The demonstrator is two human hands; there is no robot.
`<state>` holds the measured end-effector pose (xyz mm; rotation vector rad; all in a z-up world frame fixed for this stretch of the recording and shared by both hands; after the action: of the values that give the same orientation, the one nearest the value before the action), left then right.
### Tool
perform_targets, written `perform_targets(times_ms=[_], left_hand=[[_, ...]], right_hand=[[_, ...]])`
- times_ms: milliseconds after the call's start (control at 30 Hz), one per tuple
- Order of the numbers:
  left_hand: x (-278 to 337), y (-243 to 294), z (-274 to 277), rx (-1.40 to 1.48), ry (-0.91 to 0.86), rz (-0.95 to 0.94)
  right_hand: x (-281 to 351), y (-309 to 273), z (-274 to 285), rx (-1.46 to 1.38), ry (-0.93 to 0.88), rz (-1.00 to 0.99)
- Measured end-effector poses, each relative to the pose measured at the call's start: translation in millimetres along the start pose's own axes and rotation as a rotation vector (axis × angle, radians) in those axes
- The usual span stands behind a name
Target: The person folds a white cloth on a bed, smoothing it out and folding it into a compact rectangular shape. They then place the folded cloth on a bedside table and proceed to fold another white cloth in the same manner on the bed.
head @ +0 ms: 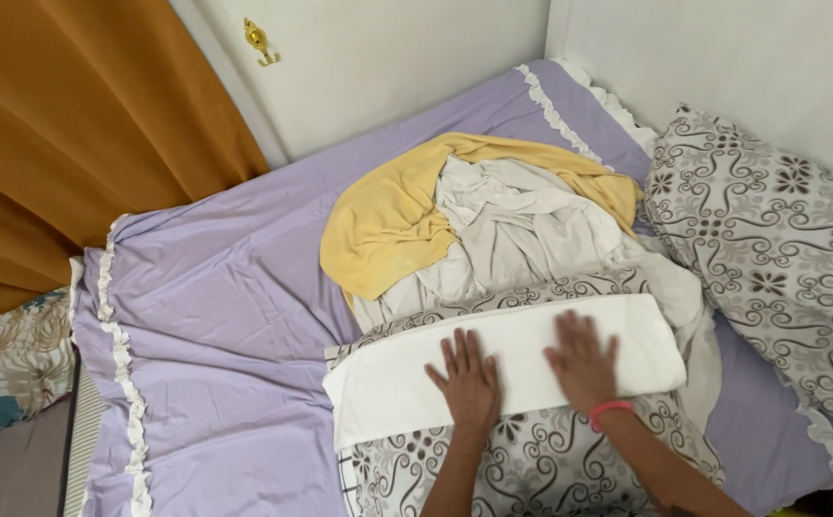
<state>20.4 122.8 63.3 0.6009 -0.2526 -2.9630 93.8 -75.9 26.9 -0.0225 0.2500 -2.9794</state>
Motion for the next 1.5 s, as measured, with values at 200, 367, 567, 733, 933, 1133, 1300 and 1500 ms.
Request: perform_targets(times_ms=[200,367,567,733,933,1133,1300,1500], left_hand=[[-13.7,46.6,-26.3,0.349,-0.314,-0.004],[-12.9,39.6,-43.7,0.264,-0.387,0.001],[-21.7,35.9,-55.7,0.183,-0.451,0.053],[-25.9,33.6,-66.0,0.167,-0.442,0.062],[-20.6,32.9,-76.3,0.121,-0.269,-0.005],[-12.5,31.8,-85.1,0.02,-0.139,-0.071],[-13.1,32.2,-79.0,-0.018,-0.073,-0.092],[-18.7,42.5,-74.8,-0.2,0.017,-0.105]], right_hand=[[8.6,-51.9,-0.3,-0.024,0.146,0.323],[-5.9,-25.1,-15.3,0.048,-0.02,0.278],[-33.4,1.6,-37.8,-0.006,0.048,0.201],[-55.7,16.8,-49.2,-0.053,-0.047,0.15],[-77.3,48.1,-73.4,-0.043,-0.062,0.075],[-92.0,102.0,-80.1,-0.05,-0.105,-0.075],[-90.7,160.8,-78.1,-0.142,-0.299,-0.281],[-72.8,215.0,-105.1,-0.41,-0.199,-0.432]])
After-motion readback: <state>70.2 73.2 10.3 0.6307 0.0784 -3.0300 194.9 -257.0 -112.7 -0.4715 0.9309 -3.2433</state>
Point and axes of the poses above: each hand's wrist, its own x-axis away from the middle knuckle, its own z-axis out of the back of the hand, y = z × x, the point moved 6 cm from there along -x, towards the middle knuckle, and after that the axes turned 5 degrees about -z, right-handed, at the moved point
